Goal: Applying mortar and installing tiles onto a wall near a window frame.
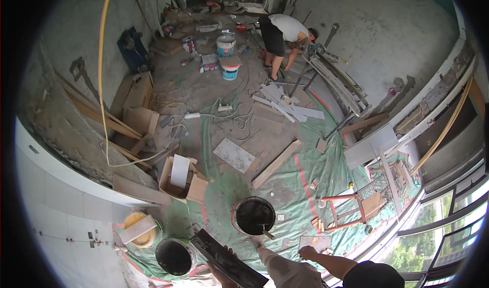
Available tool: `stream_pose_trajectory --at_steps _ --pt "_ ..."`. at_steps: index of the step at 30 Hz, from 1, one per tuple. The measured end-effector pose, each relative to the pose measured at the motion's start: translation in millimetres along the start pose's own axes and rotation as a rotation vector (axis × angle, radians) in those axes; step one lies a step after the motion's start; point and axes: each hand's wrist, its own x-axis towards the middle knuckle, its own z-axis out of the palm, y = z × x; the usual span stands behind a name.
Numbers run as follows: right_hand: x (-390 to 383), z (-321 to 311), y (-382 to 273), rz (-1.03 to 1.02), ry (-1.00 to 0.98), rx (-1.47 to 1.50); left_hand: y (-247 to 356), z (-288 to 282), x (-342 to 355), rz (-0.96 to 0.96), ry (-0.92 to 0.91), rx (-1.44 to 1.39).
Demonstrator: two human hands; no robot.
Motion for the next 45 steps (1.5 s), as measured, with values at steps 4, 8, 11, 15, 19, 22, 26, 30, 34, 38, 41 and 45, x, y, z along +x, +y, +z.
stream_pose_trajectory --at_steps 4,8,11,15,19,22,26,30,34,38,41,45 --pt "-29.5 1.3 32.7 -0.301 0.06 -0.536 22.5 57.9 -15.9 -0.009 -0.17 -0.021" --pt "-53.8 11.0 4.4 -0.5 0.194 -0.814 47.3 104.9 -40.8 -0.007 -0.23 -0.013" --pt "-61.9 18.2 -24.1 -0.565 0.247 -0.869 62.5 126.5 -56.6 0.07 -0.362 0.103" --pt "-57.9 20.4 -45.6 -0.58 0.339 -0.697 74.4 134.9 -68.9 0.002 -0.407 0.058" --pt "-47.1 12.6 -49.2 -0.641 0.324 -0.747 78.3 131.3 -81.2 0.13 -0.503 0.165" --pt "-38.4 7.2 -46.3 -0.711 0.375 -0.743 78.0 122.3 -92.1 0.176 -0.448 0.146" --pt "-27.8 0.7 -40.9 -0.725 0.464 -0.74 82.1 112.7 -96.9 0.24 -0.586 0.192" --pt "-9.2 -9.2 -35.8 -0.646 0.324 -0.628 84.1 108.2 -93.3 0.343 -0.485 0.256" --pt "9.1 -23.2 -35.8 -0.588 0.177 -0.408 72.1 115.5 -95.4 0.27 -0.498 0.212" --pt "2.6 -47.8 -42.8 -0.217 -0.057 0.36 42.5 133.8 -109.7 0.301 -0.425 0.159" --pt "-20.2 -78.5 -52.1 -0.127 0.008 0.536 15.1 147.1 -117.3 0.244 -0.352 -0.054" --pt "-47.1 -127.7 -63.4 -0.119 0.007 0.488 -13.4 145.3 -112.4 0.195 -0.35 -0.064"
